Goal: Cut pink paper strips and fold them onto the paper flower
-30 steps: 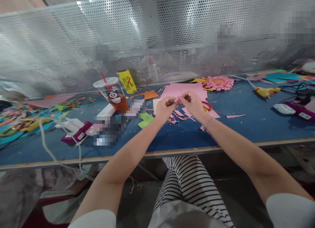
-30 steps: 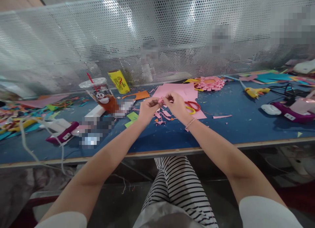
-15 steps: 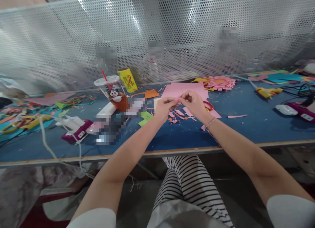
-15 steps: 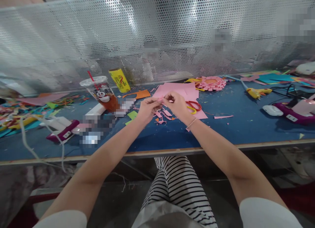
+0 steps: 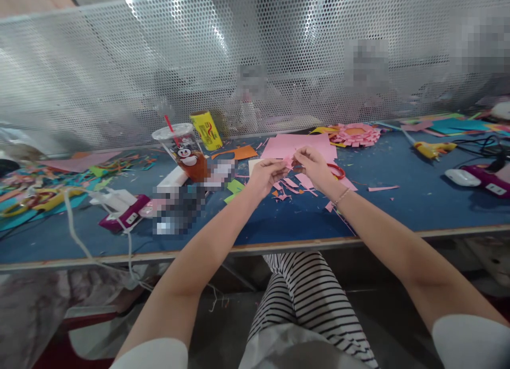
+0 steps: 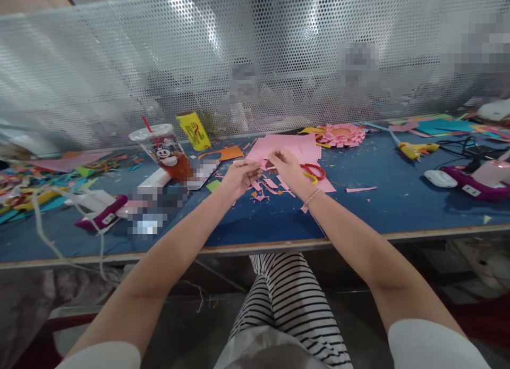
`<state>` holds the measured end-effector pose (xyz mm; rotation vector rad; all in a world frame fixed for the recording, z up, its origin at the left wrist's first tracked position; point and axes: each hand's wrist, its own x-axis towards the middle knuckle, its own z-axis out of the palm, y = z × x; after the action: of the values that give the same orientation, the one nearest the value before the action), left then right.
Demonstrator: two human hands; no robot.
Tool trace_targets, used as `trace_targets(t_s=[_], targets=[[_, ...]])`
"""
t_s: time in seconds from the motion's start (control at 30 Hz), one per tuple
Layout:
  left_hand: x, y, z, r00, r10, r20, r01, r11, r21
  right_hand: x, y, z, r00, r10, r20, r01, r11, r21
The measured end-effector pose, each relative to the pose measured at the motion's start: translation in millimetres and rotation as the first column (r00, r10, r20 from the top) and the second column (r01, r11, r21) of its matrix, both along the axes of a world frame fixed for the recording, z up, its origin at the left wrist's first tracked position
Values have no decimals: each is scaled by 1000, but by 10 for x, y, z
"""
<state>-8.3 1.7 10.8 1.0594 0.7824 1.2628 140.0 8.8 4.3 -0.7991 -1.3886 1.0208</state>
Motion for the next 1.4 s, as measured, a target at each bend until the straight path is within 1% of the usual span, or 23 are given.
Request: trace_targets(t_s=[0.03,0.1,0.2,0.27,0.33,0.43,0.6,0.87,0.93,1.0,1.07,1.13,1.2,1.27,1.33,1.4], targets=[[0,5,-4,1000,3,-4,-3,1000,-1,1,-1,-2,999,2,36,-1,1000,-10],[3,9,-8,1000,-1,-13,1,1000,-1,10,-15,0,985,-13,170,11,1000,13],[10,5,-6,999,-23,-27,23,1000,-2,31,-50,13,920,-80,385,33,992,126],[15,-3,-2,998,-39,-41,39,999,-10,44,-70,23,881,-121,458,34,980,195],[18,-12,2,998,-47,-50,46,999,-21,50,-86,31,861,-141,489,27,972,233],[18,-22,5,998,-53,-43,51,998,-30,46,-102,37,849,-133,512,5,970,243],[15,-36,6,996,-79,-31,77,996,-49,32,-105,23,853,-123,507,-21,963,268],[23,-44,9,989,-145,21,146,986,-77,41,-84,-14,898,-92,430,-39,957,288],[20,-45,11,989,-147,26,148,986,-78,43,-72,-30,924,-29,381,-69,968,241],[16,-45,8,990,-137,23,139,988,-73,43,-62,-49,954,61,292,-109,983,151],[14,-42,-1,991,-131,19,132,989,-62,41,-61,-62,966,103,237,-127,988,91],[18,-39,-15,992,-123,9,124,991,-52,41,-70,-60,954,43,298,-85,988,127],[27,-38,-25,994,-111,-21,110,993,-41,50,-83,-40,908,-71,412,-30,972,232],[36,-45,-23,992,-106,-70,105,994,-18,67,-90,-11,860,-163,484,-5,945,326],[42,-58,-12,988,-101,-119,103,995,10,91,-85,14,839,-178,514,-22,933,360],[42,-70,1,981,-96,-166,107,993,57,115,-65,22,844,-144,517,-55,935,350]])
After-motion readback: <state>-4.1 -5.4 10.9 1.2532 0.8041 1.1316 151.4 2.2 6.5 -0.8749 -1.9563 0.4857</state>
